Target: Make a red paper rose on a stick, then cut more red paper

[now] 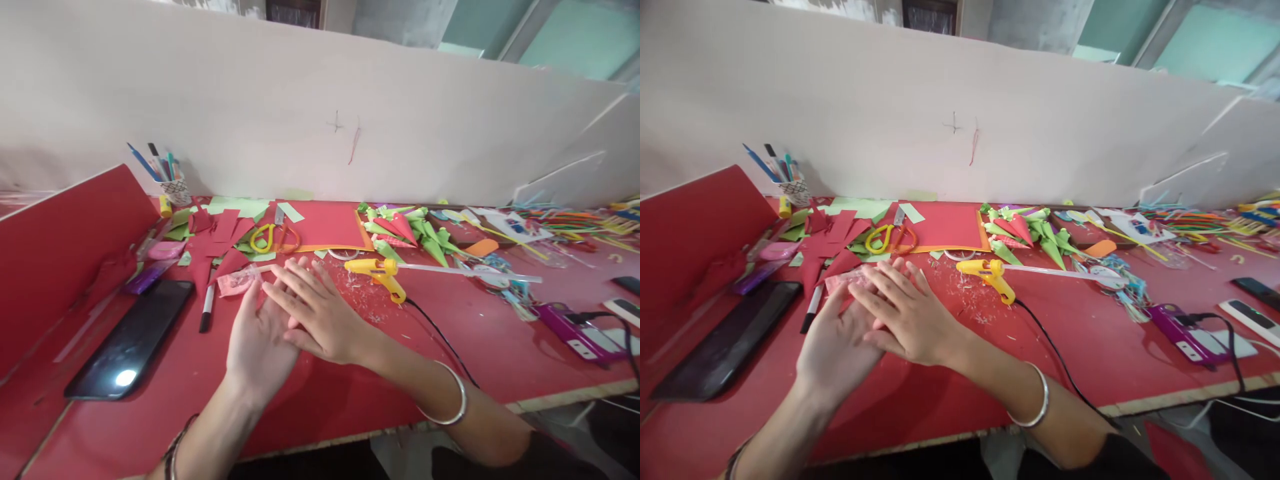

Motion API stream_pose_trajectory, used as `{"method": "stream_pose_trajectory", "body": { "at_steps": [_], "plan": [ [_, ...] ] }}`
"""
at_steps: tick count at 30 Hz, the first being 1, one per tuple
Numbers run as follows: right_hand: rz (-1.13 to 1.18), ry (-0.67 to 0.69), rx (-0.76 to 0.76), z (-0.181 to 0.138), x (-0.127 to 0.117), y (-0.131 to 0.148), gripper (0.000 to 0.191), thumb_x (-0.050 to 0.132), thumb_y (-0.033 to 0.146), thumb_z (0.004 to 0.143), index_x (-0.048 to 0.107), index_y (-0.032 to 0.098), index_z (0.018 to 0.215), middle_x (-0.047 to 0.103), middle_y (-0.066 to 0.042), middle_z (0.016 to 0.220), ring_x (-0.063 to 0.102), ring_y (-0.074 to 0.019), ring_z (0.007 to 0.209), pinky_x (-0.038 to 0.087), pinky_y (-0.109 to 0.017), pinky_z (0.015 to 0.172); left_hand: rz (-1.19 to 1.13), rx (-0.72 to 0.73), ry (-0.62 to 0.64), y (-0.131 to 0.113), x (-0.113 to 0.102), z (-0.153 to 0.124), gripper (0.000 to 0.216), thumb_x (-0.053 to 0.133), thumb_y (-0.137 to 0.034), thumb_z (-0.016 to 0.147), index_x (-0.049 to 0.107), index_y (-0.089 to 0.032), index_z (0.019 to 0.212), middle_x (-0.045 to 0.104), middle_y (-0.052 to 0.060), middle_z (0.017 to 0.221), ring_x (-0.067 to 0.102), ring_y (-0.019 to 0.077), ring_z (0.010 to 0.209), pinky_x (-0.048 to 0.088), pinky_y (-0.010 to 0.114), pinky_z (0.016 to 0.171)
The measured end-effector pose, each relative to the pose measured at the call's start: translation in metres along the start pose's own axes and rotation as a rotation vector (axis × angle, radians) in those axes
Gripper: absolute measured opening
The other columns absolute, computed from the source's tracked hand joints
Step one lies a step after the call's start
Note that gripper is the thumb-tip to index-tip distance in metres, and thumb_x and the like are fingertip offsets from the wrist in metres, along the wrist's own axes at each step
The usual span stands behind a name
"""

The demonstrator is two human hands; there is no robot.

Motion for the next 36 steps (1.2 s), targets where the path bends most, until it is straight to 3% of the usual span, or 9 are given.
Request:
{"method": "stream_pose_trajectory", "body": {
  "at_steps": [6,10,13,16,21,24,30,36],
  "plan": [
    [0.195,-0.095,0.058,-0.018,-0.008,-0.004,0.041,0.038,0.037,0.088,0.046,0.015,0.122,0.032,-0.013,0.135,0.023,-0.0237,0.127,0.026,-0.046,0.103,0.038,0.012,0.053,-0.002,0.001,0.004,0.047,0.026,-0.043,0.089,0.044,-0.017,0.124,0.053,0.008,0.121,0.05,0.0231,0.11,0.046,0.029,0.082],
    [0.287,-0.253,0.077,-0.024,-0.023,-0.012,0.029,0.045,0.033,0.086,0.056,0.018,0.11,0.048,-0.009,0.119,0.039,-0.0196,0.115,0.033,-0.044,0.099,0.252,0.0,0.008,0.005,-0.005,0.003,0.033,0.043,-0.035,0.085,0.058,-0.017,0.108,0.059,0.007,0.109,0.056,0.0188,0.098,0.048,0.02,0.067],
    [0.325,-0.321,0.132,-0.028,-0.029,-0.019,0.024,0.05,0.029,0.084,0.059,0.02,0.105,0.05,-0.007,0.116,0.044,-0.0182,0.108,0.037,-0.042,0.095,0.476,-0.012,0.078,0.011,-0.008,0.001,0.02,0.054,-0.029,0.081,0.065,-0.017,0.092,0.065,0.005,0.093,0.059,0.0157,0.087,0.047,0.022,0.072],
    [0.352,-0.341,0.14,-0.03,-0.03,-0.019,0.022,0.053,0.024,0.082,0.06,0.023,0.103,0.051,-0.005,0.111,0.046,-0.0176,0.104,0.038,-0.041,0.093,0.661,-0.078,0.134,0.018,-0.016,-0.001,0.019,0.058,-0.031,0.079,0.066,-0.017,0.089,0.067,0.006,0.087,0.06,0.0171,0.085,0.046,0.03,0.079],
    [0.427,-0.362,0.139,-0.031,-0.027,-0.018,0.021,0.057,0.019,0.079,0.061,0.023,0.1,0.055,-0.004,0.1,0.049,-0.0156,0.094,0.043,-0.035,0.085,0.97,0.001,0.065,0.001,-0.029,-0.001,0.024,0.062,-0.031,0.074,0.067,-0.018,0.094,0.068,0.005,0.086,0.06,0.0189,0.087,0.044,0.03,0.082],
    [0.517,-0.307,0.13,-0.029,-0.022,-0.018,0.024,0.059,0.021,0.078,0.061,0.021,0.102,0.057,-0.004,0.096,0.05,-0.0145,0.09,0.045,-0.031,0.08,1.129,0.058,0.036,-0.009,-0.029,-0.002,0.024,0.06,-0.031,0.075,0.067,-0.019,0.095,0.069,0.003,0.084,0.06,0.0197,0.087,0.043,0.028,0.08],
    [0.559,-0.399,0.112,-0.033,-0.025,-0.02,0.017,0.058,0.019,0.079,0.063,0.021,0.095,0.06,-0.003,0.089,0.05,-0.0131,0.08,0.046,-0.03,0.073,1.182,0.063,0.1,-0.006,-0.022,-0.002,0.024,0.062,-0.029,0.074,0.067,-0.022,0.097,0.069,0.002,0.089,0.059,0.0189,0.09,0.043,0.025,0.08],
    [0.491,-0.397,0.11,-0.034,-0.024,-0.019,0.024,0.058,0.022,0.079,0.06,0.022,0.103,0.061,-0.003,0.091,0.05,-0.014,0.081,0.047,-0.03,0.073,1.257,0.119,0.022,-0.014,-0.024,-0.002,0.022,0.063,-0.025,0.072,0.068,-0.021,0.093,0.069,0.001,0.08,0.06,0.0188,0.08,0.044,0.025,0.073]
  ]
}}
Point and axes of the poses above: each hand's wrist, its own z-axis towards the middle knuckle, its own x-axis out of the palm, y = z × x, the point moved 9 cm from there along z, towards the middle knuckle
